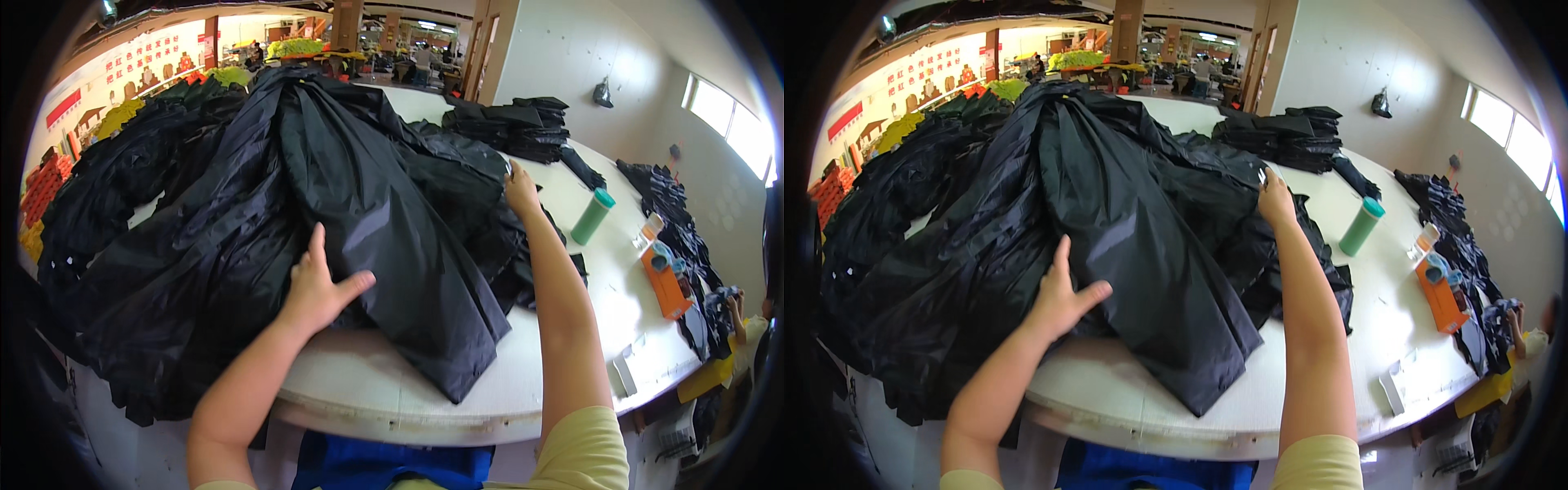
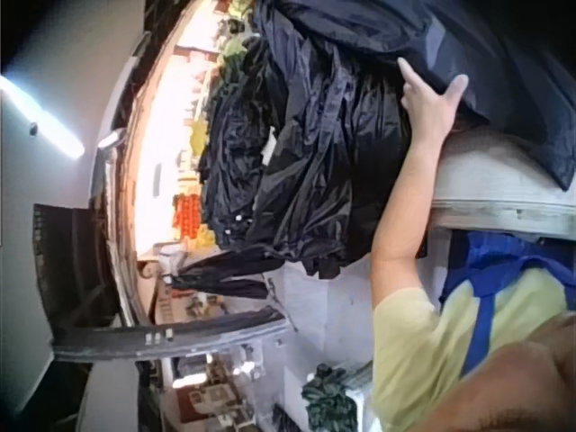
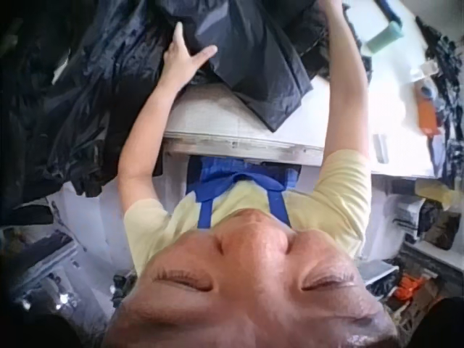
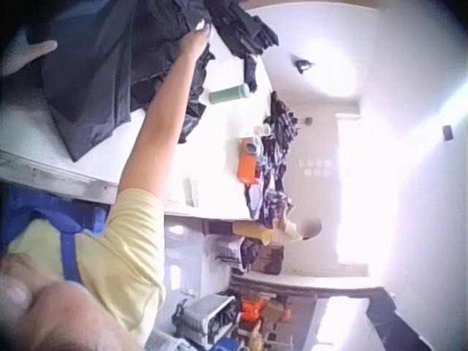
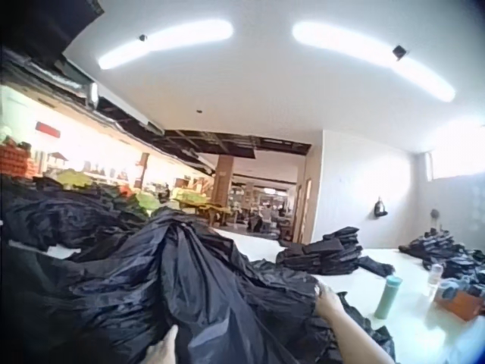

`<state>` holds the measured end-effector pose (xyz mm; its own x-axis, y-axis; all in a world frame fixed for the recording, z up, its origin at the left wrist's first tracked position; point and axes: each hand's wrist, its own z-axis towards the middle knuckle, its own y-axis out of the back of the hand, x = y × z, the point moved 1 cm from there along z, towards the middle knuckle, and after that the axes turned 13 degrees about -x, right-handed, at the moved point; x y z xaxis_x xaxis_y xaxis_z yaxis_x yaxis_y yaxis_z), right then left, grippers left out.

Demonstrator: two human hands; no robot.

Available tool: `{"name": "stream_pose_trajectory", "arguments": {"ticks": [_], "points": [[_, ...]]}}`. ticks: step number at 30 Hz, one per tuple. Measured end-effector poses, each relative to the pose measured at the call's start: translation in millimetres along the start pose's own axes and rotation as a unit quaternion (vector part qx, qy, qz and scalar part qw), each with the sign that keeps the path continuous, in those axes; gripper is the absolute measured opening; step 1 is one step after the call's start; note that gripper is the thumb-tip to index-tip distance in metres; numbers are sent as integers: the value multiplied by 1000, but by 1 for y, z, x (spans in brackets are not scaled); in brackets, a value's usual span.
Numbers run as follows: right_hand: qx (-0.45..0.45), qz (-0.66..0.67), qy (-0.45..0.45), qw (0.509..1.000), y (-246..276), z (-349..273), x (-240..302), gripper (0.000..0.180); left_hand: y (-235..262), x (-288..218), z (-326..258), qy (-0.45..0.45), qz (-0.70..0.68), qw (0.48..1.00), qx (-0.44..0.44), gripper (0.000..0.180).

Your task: The person repeatedly picks up black fabric pieces from a pile on a table and uses scissors to trim edges and threads. The person handles the fabric one at a time, cutting along seams and removing excess material before placing the pieces back on the table.

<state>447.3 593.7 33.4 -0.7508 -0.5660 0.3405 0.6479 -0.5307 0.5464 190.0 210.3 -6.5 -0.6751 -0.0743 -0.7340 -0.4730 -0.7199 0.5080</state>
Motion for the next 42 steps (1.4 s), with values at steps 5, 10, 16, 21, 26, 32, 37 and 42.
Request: {"name": "stream_pose_trajectory", "arguments": {"ticks": [5,10,16,21,26,32,37,42], "points": [[206,-193,-78,956,-68,15,-11,61,-20,16,-25,-64,214,974,24,92],[296,-48,9,954,-153,-24,-142,46,-42,42,-8,-128,165,976,59,76],[315,-94,-63,942,-96,-59,-100,37,-39,54,-4,-145,136,978,62,52],[316,-112,-73,939,-50,-95,-71,34,-24,60,-11,-154,122,977,77,49],[323,-152,-3,934,16,-138,-47,30,-12,59,-30,-171,116,975,84,49],[296,-83,26,951,92,-174,-38,29,15,49,-57,-120,-12,989,85,50],[-52,46,79,994,193,-177,67,25,60,24,-116,-163,60,982,-69,50],[180,181,292,922,267,-281,163,48,31,-23,-217,-242,-21,970,28,49]]}}
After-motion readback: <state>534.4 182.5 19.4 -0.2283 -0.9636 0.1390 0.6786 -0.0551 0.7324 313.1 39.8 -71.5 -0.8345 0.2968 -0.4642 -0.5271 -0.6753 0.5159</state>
